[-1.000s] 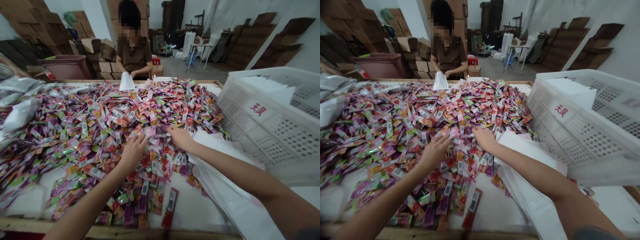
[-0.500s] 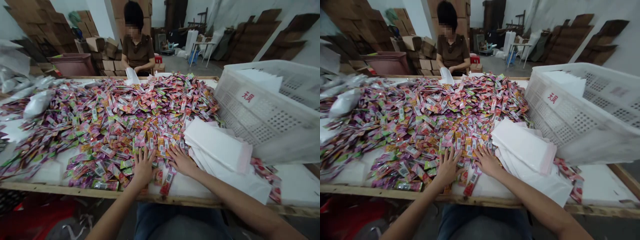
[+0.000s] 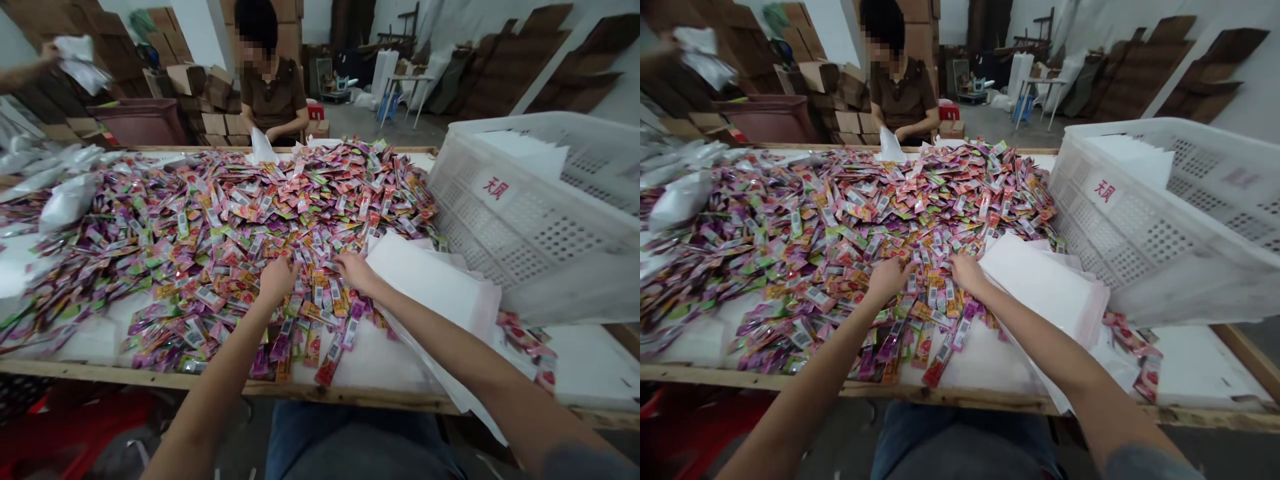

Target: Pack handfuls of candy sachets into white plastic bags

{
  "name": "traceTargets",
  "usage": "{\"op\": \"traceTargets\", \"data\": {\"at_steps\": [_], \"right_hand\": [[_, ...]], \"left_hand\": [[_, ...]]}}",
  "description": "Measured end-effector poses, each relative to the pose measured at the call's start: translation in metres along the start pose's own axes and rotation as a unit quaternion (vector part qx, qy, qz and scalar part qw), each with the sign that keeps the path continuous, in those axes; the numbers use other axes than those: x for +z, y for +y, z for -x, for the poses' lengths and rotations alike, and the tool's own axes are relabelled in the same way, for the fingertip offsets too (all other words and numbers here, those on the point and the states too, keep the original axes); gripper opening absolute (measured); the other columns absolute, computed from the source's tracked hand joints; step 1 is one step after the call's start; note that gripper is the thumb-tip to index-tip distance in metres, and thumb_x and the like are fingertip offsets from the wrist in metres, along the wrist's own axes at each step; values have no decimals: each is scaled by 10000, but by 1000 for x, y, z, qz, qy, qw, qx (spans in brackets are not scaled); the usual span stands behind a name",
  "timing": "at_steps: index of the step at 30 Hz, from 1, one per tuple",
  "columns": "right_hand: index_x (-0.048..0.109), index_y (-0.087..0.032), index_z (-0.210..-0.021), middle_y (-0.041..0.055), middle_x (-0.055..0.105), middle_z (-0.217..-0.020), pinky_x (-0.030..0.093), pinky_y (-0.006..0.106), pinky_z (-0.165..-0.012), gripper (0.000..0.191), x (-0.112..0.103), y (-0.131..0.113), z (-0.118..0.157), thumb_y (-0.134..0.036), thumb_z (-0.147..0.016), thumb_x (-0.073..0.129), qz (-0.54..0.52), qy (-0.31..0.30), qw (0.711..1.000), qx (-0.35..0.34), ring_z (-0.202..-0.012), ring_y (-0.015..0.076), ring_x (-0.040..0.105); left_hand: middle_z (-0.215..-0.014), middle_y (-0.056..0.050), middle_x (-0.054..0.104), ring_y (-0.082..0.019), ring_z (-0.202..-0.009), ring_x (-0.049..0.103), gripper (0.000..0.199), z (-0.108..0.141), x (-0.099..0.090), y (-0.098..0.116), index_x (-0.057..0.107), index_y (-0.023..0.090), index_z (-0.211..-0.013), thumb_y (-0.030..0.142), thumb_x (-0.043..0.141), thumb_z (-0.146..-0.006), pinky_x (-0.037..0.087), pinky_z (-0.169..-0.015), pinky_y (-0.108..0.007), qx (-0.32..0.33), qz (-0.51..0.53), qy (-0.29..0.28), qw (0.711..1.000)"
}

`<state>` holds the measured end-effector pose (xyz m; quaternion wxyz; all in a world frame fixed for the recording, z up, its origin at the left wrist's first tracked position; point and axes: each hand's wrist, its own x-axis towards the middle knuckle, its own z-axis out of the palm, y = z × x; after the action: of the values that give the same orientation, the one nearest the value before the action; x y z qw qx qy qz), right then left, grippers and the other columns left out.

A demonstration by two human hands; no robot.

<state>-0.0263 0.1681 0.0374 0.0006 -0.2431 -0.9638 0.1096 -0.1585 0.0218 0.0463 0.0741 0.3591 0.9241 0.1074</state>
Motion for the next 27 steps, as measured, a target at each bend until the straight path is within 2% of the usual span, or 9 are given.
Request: {"op": "traceTargets", "data": {"at_steps": [3,7,10,12,14,17,20,23,27], "right_hand": [[622,-88,-947,162,638,-957,449,304,-745,217,10,-12,-28,-146,-761,526,32,-55,997,37,-902,245,598],[594,-101,-960,149,587,-1047,442,282,-741,251,20,-4,-32,-101,-712,555,25,-64,997,23,-923,233,580],[542,-94,-1033,158,526,-1110,424,298,-783,283,7,8,-18,-74,-765,452,16,-28,999,26,-978,223,539],[521,-103,-1046,142,523,-1087,413,309,-802,319,-8,13,-1,-35,-757,405,-8,11,1000,-21,-993,215,517],[537,-136,-1000,94,558,-1001,421,297,-770,327,-19,13,23,-27,-704,453,-43,-8,991,-128,-939,204,531],[577,-175,-938,46,601,-871,429,268,-661,333,-13,6,65,-33,-639,539,-16,-134,958,-252,-791,189,572],[606,-157,-913,91,614,-914,428,300,-656,246,13,-3,96,-49,-750,457,92,-158,944,-273,-764,198,587],[608,-137,-885,137,596,-1003,431,355,-704,222,31,-3,112,-88,-798,411,105,-143,946,-272,-831,232,583],[562,-166,-832,82,610,-891,434,319,-690,207,17,12,120,-102,-636,546,-63,-140,962,-224,-806,215,573]], "left_hand": [[-1003,-204,620,-293,-968,593,466,-14,14,8,516,57,-1043,411,555,-743,453,-771,-330,-1,-49,-40,998],[-936,-131,643,-257,-897,613,447,-10,19,-8,471,108,-1079,331,597,-712,455,-725,-303,52,5,-58,997],[-927,-100,641,-229,-886,606,370,-2,4,-23,437,123,-1115,274,497,-782,450,-742,-301,67,72,29,995],[-962,-96,630,-204,-897,596,278,8,-9,-25,457,130,-1081,241,395,-834,446,-767,-293,97,113,75,986],[-938,-75,635,-182,-841,602,236,24,-16,-19,491,150,-1014,271,372,-850,457,-724,-271,165,125,35,978],[-876,-68,648,-198,-759,617,220,52,-4,3,532,163,-962,302,494,-795,465,-630,-270,279,23,-102,955],[-903,-126,640,-231,-767,629,197,77,26,25,573,125,-940,129,438,-797,468,-603,-298,308,-118,-159,930],[-867,-147,626,-238,-759,628,252,97,48,30,589,99,-913,65,364,-806,473,-585,-315,334,-154,-179,913],[-971,-121,602,-239,-932,577,222,114,34,10,576,147,-929,89,415,-788,460,-750,-348,344,-98,-133,924]]}}
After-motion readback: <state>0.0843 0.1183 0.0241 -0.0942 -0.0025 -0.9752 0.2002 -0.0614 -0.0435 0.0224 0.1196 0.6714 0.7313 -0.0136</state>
